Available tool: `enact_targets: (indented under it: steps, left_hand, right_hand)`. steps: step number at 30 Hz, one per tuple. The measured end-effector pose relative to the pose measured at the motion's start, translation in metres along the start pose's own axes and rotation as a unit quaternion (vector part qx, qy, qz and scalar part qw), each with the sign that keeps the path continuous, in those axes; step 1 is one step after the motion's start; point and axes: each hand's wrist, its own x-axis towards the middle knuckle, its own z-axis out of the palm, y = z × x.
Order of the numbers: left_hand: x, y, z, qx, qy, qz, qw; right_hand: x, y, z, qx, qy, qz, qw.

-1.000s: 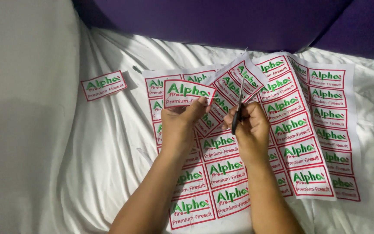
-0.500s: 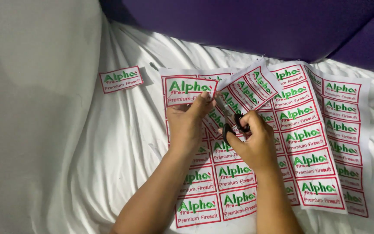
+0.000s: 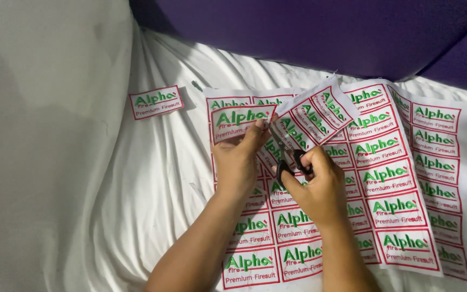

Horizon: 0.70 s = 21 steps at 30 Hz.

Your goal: Cutting individual labels from a printed sheet using scissors

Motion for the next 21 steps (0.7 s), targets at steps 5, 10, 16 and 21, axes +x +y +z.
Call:
enact_targets:
  steps: [5,10,16,21]
  left_hand:
    - [-0.006,0.006,0.009,-0.007,0.002,0.001,1.000]
    - [-0.010,0.011,0.011,0.019,-0.011,0.003,1.000]
    - [-0.012,0.013,0.012,0.020,-0.023,0.021,0.999]
    - [-0.011,0.016,0.006,0.064,-0.057,0.047,0.995]
  right_hand:
    - [-0.003,0.000,0.001,-0.008,0.008,0.002,1.000]
    - [-0.002,-0.003,-0.001,-0.001,0.006,0.007,1.000]
    - [-0.005,-0.013,-0.005,-0.021,0.013,0.007,1.000]
    - [-0.009,-0.014,-0.006,-0.028,0.011,0.022,0.999]
